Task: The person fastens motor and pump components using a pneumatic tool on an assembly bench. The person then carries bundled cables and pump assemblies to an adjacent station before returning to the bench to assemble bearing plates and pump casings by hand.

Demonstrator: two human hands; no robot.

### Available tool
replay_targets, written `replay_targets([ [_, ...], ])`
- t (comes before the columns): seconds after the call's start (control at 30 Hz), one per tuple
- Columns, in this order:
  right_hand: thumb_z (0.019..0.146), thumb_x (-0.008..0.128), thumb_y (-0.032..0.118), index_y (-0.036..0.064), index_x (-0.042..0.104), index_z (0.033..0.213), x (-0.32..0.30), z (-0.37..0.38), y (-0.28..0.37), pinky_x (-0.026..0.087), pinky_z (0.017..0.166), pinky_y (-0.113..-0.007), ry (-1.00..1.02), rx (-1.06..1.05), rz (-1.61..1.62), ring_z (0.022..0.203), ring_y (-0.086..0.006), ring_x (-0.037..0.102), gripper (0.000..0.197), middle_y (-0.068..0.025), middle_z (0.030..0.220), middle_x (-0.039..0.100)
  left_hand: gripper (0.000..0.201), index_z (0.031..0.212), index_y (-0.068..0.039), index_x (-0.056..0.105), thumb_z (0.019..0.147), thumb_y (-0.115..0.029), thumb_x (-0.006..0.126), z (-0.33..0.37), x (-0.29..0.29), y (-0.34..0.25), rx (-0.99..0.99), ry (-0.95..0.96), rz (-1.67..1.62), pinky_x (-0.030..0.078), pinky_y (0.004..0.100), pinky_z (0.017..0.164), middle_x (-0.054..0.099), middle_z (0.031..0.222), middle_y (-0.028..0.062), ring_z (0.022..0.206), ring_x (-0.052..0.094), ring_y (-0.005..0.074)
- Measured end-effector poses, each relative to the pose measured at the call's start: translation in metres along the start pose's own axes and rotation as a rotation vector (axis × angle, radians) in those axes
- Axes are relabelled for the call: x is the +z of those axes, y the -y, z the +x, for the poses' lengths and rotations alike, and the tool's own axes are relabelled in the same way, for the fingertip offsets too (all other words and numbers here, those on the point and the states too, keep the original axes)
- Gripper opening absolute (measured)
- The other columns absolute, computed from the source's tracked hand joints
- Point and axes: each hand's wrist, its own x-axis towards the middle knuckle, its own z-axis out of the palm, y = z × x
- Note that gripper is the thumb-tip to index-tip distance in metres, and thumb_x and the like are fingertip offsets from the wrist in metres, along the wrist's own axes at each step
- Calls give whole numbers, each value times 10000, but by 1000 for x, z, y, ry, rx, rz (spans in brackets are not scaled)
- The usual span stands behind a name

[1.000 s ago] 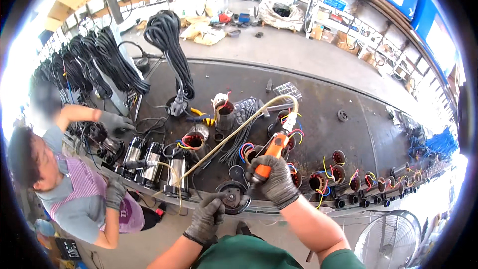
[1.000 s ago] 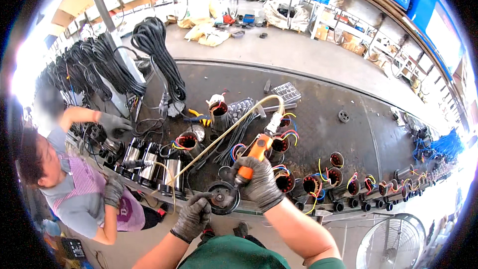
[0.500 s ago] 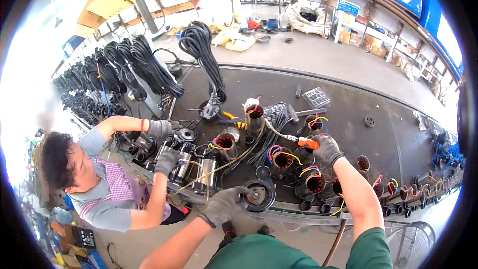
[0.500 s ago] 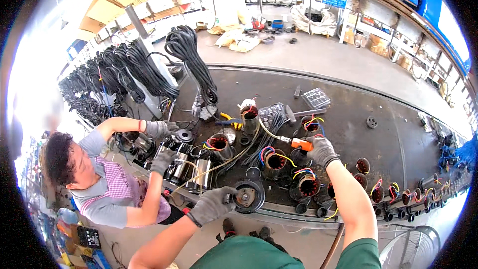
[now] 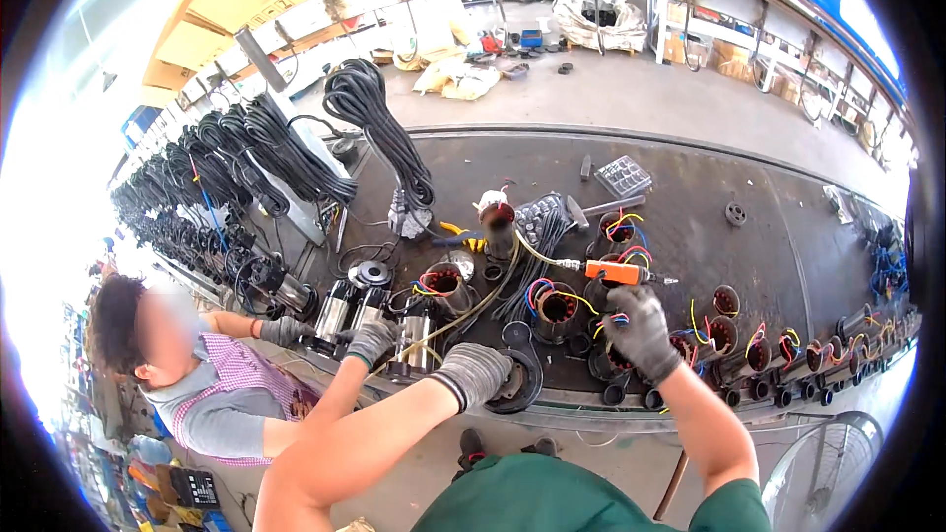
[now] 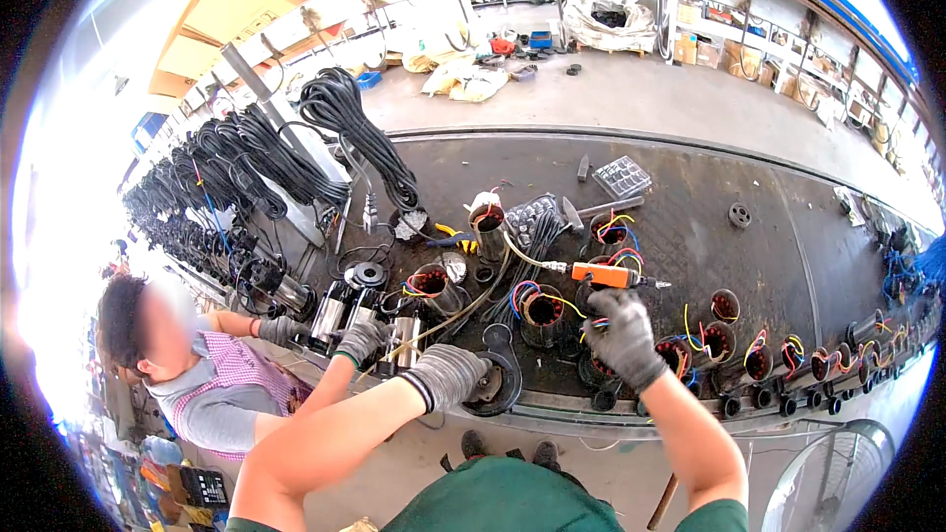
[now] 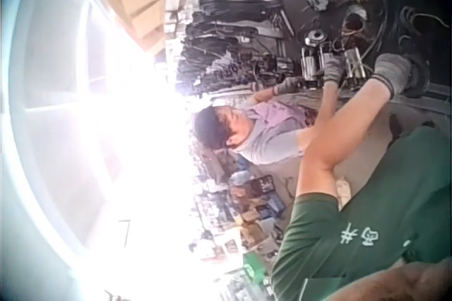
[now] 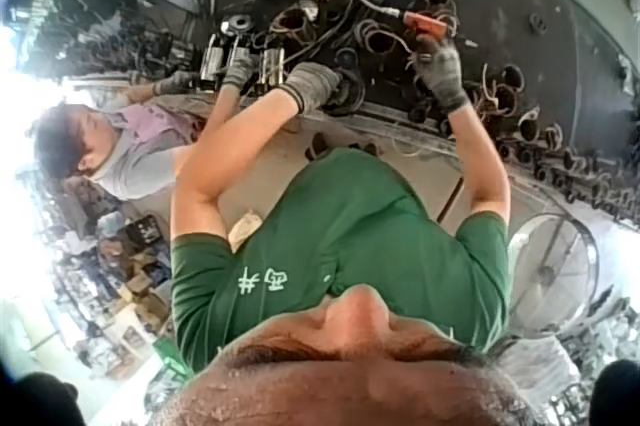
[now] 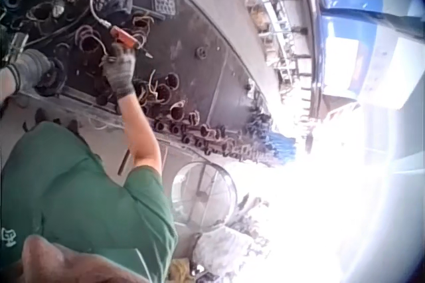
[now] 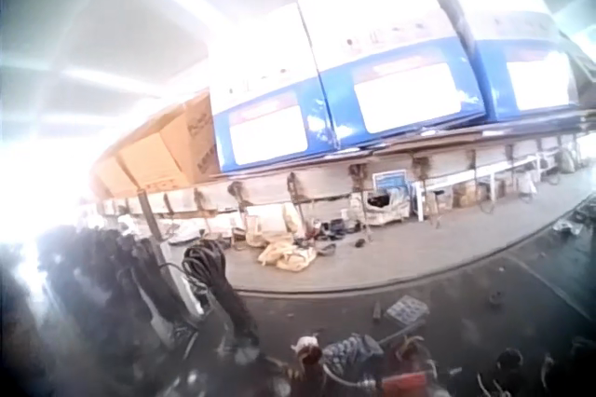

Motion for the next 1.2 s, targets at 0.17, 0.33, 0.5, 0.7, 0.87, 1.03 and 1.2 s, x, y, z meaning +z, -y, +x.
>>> replay_targets([
  [0.17, 778, 801, 151, 14, 658, 1121, 19, -71, 49, 554, 872, -423, 147, 85, 319, 972, -355, 663, 395, -181, 1038, 667, 259, 1049, -41, 696, 839, -192, 696, 22, 3, 4, 73, 22, 7, 564, 485, 725, 729, 880, 198, 854, 721, 377],
  [0.33, 849, 826, 261, -6, 479, 1425, 76, -103, 66, 549, 915, -343, 355, 534, 789, 1050, -209, 657, 724, -175, 1175, 667, 380, 1149, -25, 645, 815, -194, 709, 6, -14, -6, 64, 34, -71, 564, 490, 729, 721, 865, 215, 842, 715, 389],
  [0.5, 844, 844, 222, 68, 374, 1517, 103, -105, 70, 557, 829, -321, 332, 629, 842, 915, -148, 643, 834, -107, 1045, 686, 522, 1264, -27, 597, 801, -227, 730, 5, -12, -9, 3, 20, -170, 564, 477, 772, 716, 947, 240, 901, 708, 396],
  [0.7, 807, 852, 380, 0, 269, 1558, 96, -100, 70, 532, 954, -357, 393, 745, 810, 1100, -238, 664, 1024, -233, 1231, 661, 562, 1290, -24, 593, 793, -244, 736, 1, -10, -10, -11, -27, -203, 566, 471, 780, 718, 947, 241, 900, 708, 396],
  [0.87, 776, 857, 456, -41, 259, 1548, 95, -99, 68, 516, 983, -390, 526, 896, 920, 1190, -319, 642, 1096, -290, 1314, 612, 545, 1260, -40, 601, 774, -235, 753, -10, -15, -7, 1, -104, -197, 567, 453, 812, 719, 988, 224, 927, 707, 385],
  [1.03, 791, 866, 373, -72, 325, 1517, 117, -115, 56, 535, 920, -342, 299, 703, 819, 1058, -228, 671, 1009, -238, 1200, 666, 565, 1247, -61, 593, 746, -214, 805, -42, -6, 6, -142, -388, -548, 576, 384, 833, 717, 991, 186, 904, 719, 316],
  [1.2, 821, 846, 260, -76, 405, 1471, 64, -106, 81, 532, 902, -322, 278, 795, 1082, 1008, -165, 641, 854, -148, 1132, 687, 701, 1349, 46, 538, 743, -152, 829, -92, 84, 27, -178, -669, -1561, 475, 235, 707, 615, 936, -24, 784, 572, 90],
])
